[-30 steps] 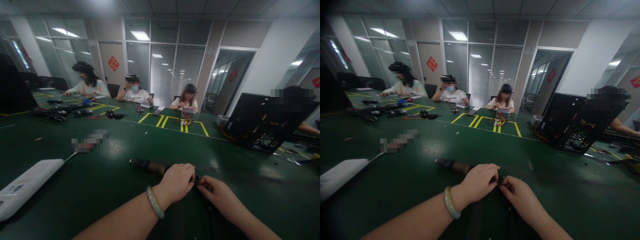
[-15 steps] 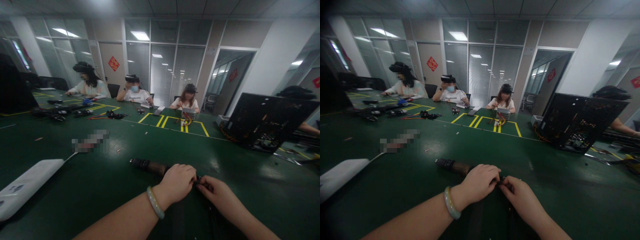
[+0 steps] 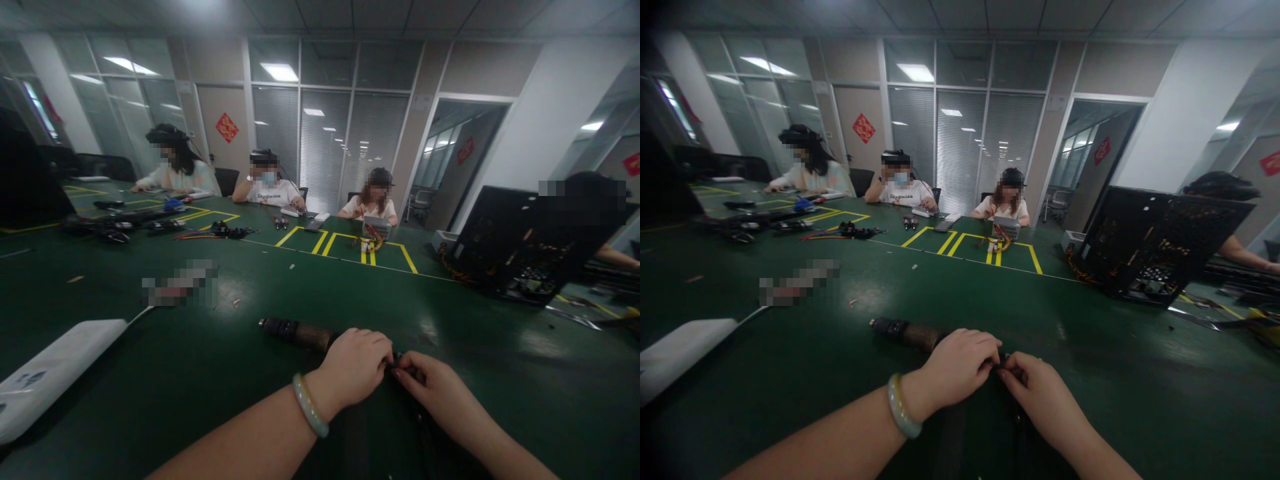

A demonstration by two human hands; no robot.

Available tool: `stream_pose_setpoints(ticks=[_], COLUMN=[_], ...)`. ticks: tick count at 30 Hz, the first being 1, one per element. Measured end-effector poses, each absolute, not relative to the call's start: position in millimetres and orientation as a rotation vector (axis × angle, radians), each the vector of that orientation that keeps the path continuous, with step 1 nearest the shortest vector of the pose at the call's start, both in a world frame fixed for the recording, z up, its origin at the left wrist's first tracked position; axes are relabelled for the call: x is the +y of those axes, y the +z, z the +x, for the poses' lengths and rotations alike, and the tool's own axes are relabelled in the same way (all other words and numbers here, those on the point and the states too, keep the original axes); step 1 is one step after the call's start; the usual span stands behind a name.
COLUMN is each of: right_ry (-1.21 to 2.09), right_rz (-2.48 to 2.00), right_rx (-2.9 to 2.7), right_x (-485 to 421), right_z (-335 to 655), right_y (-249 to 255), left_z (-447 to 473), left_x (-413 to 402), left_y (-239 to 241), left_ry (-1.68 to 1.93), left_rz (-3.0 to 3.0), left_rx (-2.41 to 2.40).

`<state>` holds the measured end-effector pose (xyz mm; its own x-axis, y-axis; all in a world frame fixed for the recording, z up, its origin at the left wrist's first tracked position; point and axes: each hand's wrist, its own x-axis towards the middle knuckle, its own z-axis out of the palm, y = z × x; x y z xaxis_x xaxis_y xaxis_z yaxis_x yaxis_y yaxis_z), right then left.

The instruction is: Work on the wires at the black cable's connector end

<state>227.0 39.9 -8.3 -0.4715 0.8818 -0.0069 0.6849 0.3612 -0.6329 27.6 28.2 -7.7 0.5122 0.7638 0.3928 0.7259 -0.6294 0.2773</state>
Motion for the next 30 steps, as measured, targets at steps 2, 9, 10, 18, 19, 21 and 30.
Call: stream_pose_setpoints(ticks=[2, 9, 10, 18, 19, 21, 30], right_ry=[0.832, 0.789, 0.778, 0.649, 0.637, 0.608, 0.553], right_rz=[-1.383, -1.397, -1.394, -1.408, -1.412, -1.418, -1.410], right_rx=[-2.283, -2.262, -2.265, -2.330, -2.342, -2.358, -2.393], right_x=[39.7, 39.9, 39.5, 37.9, 38.3, 39.4, 39.6], right_z=[227.1, 227.3, 227.0, 225.2, 225.4, 225.8, 225.2], right_y=[-8.6, -9.3, -8.8, -5.8, -6.6, -8.6, -9.9], left_z=[27.9, 28.0, 27.9, 28.5, 28.6, 28.7, 27.8], left_x=[28.3, 28.1, 27.9, 27.8, 27.8, 27.7, 29.3], left_y=[-7.9, -8.2, -7.8, -6.5, -6.6, -6.6, -9.1], left_ry=[0.740, 0.762, 0.765, 0.712, 0.714, 0.721, 0.759], left_rz=[2.671, 2.668, 2.671, 2.697, 2.697, 2.695, 2.654], left_rx=[1.322, 1.324, 1.323, 1.339, 1.339, 1.339, 1.325])
